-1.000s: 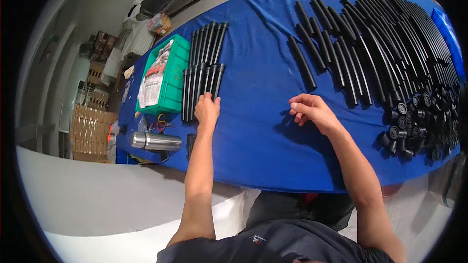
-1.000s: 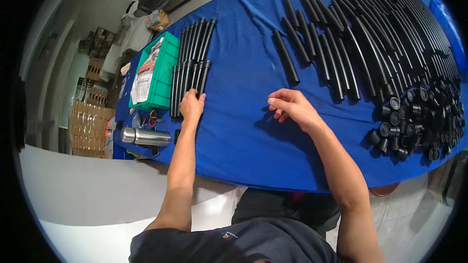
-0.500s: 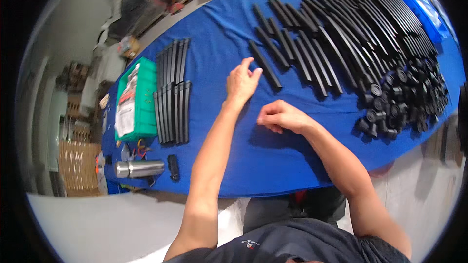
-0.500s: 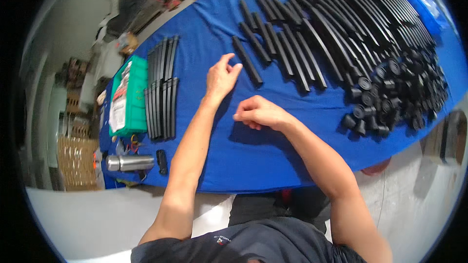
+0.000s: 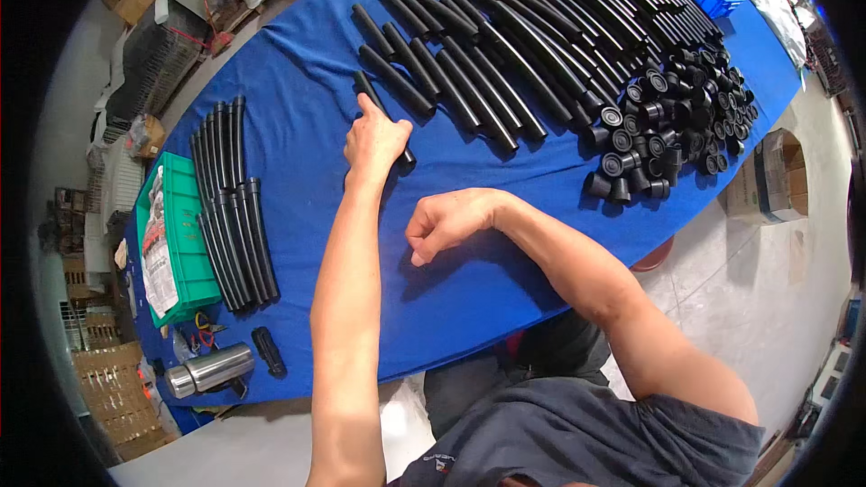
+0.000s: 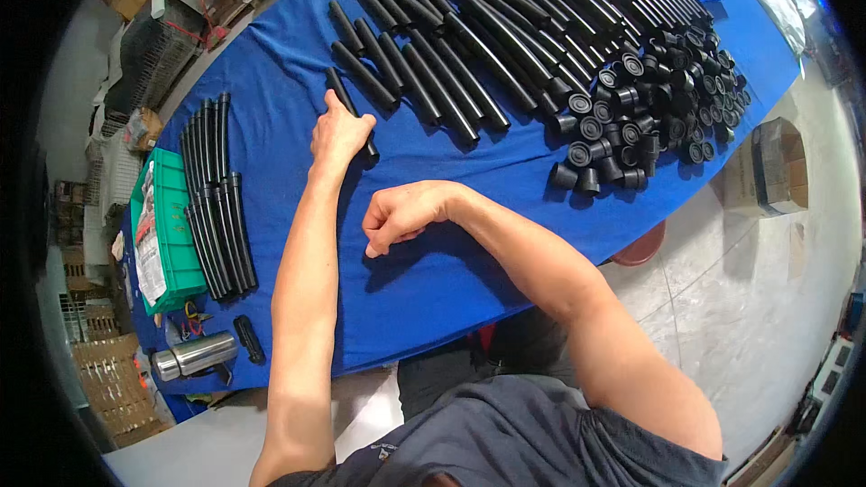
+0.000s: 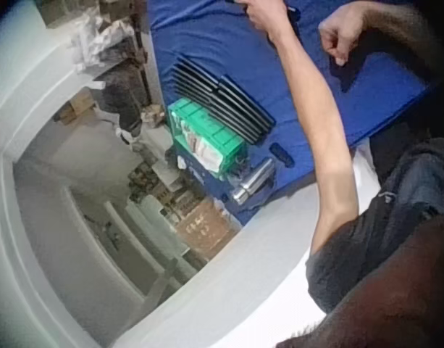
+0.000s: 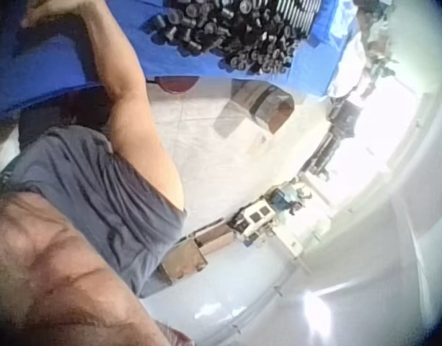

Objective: The person picks up a black tube and a plastic cap, fits the cap onto the end of the tube, and places the assembled piece into a green crate, repeating this process several times.

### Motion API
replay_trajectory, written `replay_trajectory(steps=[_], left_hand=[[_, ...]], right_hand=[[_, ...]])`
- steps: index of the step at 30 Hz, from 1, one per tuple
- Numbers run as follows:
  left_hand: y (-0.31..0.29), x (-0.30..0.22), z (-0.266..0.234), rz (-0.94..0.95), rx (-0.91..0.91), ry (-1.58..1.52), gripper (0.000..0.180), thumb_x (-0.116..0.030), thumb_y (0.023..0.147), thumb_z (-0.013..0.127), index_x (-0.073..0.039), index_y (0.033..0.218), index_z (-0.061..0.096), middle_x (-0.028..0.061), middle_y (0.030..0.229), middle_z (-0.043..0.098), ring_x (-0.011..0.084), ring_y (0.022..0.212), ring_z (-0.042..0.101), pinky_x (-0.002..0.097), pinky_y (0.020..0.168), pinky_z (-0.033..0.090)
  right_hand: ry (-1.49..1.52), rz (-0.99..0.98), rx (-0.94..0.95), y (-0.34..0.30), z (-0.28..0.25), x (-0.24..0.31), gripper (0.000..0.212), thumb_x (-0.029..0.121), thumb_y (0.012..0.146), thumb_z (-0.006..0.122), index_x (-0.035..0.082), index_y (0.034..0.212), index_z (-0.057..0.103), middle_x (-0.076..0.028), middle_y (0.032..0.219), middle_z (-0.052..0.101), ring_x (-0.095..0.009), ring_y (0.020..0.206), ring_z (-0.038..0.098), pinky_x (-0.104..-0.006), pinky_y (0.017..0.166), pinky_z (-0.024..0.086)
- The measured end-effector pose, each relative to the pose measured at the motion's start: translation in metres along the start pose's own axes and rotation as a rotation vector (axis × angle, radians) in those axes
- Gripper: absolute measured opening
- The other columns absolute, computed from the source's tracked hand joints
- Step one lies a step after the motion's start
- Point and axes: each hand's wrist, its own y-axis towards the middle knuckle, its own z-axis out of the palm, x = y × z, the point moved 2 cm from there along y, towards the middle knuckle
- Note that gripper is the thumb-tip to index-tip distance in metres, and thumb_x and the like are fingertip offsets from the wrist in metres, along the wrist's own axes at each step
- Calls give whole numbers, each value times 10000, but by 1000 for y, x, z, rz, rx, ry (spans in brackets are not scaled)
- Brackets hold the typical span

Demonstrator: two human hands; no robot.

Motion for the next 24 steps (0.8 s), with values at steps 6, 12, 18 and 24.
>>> replay_trajectory(steps=[6, 12, 18, 24], left_hand=[[1, 69, 20, 112, -202, -497, 748, -263, 814, 622, -6, 1445, 311, 228, 974, 679, 356, 857, 685, 431, 776, 533], [-66, 105, 34, 225, -163, -1621, 345, -102, 933, 585, -9, 1234, 446, 50, 777, 585, 92, 622, 543, 233, 545, 462], [-72, 106, 31, 182, -203, -1676, 455, -52, 901, 614, 14, 1307, 419, 36, 801, 576, 79, 679, 545, 214, 586, 450], [-71, 101, 30, 139, -258, -1676, 494, -50, 888, 629, 25, 1327, 415, 31, 831, 579, 79, 669, 541, 226, 568, 450]], right_hand=[[-38, 31, 73, 3, 6, 8, 302, 260, 853, 702, 52, 654, 610, 53, 541, 487, -50, 487, 416, -263, 455, 317], [-9, 12, 69, -3, 2, -2, 303, 250, 844, 713, 58, 631, 615, 58, 520, 462, -48, 453, 383, -256, 428, 280], [-20, 50, 60, -2, -1, 5, 308, 246, 863, 701, 57, 638, 607, 63, 540, 477, -42, 496, 412, -259, 462, 318], [-68, 44, 110, 0, 2, 5, 332, 257, 861, 700, 60, 618, 588, 69, 532, 460, -42, 491, 402, -263, 460, 309]])
